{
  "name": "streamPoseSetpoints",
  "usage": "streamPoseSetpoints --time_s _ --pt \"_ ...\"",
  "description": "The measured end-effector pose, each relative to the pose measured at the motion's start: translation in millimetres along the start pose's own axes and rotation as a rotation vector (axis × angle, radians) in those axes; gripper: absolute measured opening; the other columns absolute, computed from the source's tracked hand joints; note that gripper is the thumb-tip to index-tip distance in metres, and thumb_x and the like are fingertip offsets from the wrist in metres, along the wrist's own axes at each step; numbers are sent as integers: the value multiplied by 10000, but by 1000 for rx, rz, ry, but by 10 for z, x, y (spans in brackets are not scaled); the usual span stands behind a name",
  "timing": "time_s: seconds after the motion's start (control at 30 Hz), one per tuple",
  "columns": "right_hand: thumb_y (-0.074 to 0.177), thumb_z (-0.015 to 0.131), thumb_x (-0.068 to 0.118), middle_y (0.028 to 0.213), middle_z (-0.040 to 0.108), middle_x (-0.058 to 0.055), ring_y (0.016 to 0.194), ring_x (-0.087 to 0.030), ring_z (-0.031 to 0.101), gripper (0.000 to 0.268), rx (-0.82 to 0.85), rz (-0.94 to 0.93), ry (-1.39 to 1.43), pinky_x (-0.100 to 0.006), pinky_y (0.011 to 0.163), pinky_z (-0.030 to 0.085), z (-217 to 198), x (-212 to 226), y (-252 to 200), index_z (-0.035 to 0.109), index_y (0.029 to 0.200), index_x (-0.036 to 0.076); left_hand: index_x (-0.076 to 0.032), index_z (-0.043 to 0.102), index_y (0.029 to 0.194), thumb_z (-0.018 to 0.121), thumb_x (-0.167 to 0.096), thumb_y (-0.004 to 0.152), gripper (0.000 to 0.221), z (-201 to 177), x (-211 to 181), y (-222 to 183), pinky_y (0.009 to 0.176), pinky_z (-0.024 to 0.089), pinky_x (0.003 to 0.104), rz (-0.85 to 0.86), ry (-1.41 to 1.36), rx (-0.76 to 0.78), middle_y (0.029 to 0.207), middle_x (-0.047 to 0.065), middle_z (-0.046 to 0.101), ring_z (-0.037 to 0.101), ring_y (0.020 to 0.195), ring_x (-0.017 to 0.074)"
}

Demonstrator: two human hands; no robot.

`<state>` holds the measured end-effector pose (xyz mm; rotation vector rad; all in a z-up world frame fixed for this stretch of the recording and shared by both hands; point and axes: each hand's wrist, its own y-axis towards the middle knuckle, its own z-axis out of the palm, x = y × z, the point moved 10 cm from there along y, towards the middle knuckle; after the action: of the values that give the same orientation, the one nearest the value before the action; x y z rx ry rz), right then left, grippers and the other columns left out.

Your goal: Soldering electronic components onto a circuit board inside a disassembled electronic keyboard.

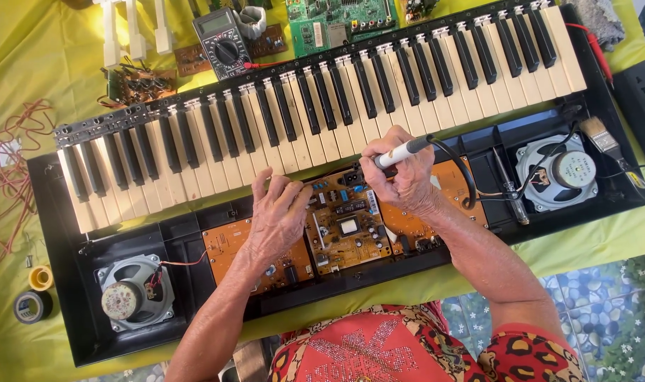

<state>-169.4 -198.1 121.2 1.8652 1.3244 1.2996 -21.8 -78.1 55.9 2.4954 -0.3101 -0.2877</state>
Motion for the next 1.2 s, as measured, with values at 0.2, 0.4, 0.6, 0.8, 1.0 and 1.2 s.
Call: streamPoseSetpoints --time_s 0.2,0.4,0.6,0.8,1.0,1.2 --pt "936 733 67 710 561 -50 596 -245 570 84 -15 -41 15 -318 580 514 -33 32 -20 673 877 65 -69 695 943 565 -5 889 155 -41 -15 8 1078 383 577 8 -12 -22 906 85 593 563 895 256" --pt "936 746 64 685 517 -65 570 -270 557 87 24 -29 6 -350 549 517 -2 25 -40 683 875 60 -72 690 945 564 -15 887 150 -54 -19 7 1077 380 577 8 1 -26 908 82 591 563 897 255" --pt "927 754 58 697 541 -67 582 -270 563 96 26 -41 -7 -355 549 517 4 73 -11 677 870 66 -76 695 945 563 -16 899 152 -64 -23 8 1066 388 574 14 -5 -39 895 77 592 566 883 249" --pt "899 761 24 690 528 -44 553 -219 522 82 -52 -41 5 -334 529 507 -116 -49 -48 698 864 63 -76 695 946 590 -11 892 135 -64 -21 2 1067 388 575 12 3 -38 897 79 596 572 887 251" --pt "933 750 32 694 483 -56 543 -228 520 83 -37 -16 -3 -329 543 509 -119 -74 5 693 874 49 -74 692 951 585 -35 919 119 -76 -24 1 1076 379 573 15 5 -46 908 84 594 561 893 253" --pt "914 765 4 709 525 -73 566 -244 563 92 -29 -6 40 -318 577 519 -93 -91 -4 700 864 44 -68 679 959 580 -46 941 103 -103 -38 21 1075 379 570 10 0 -58 912 91 588 563 897 263"
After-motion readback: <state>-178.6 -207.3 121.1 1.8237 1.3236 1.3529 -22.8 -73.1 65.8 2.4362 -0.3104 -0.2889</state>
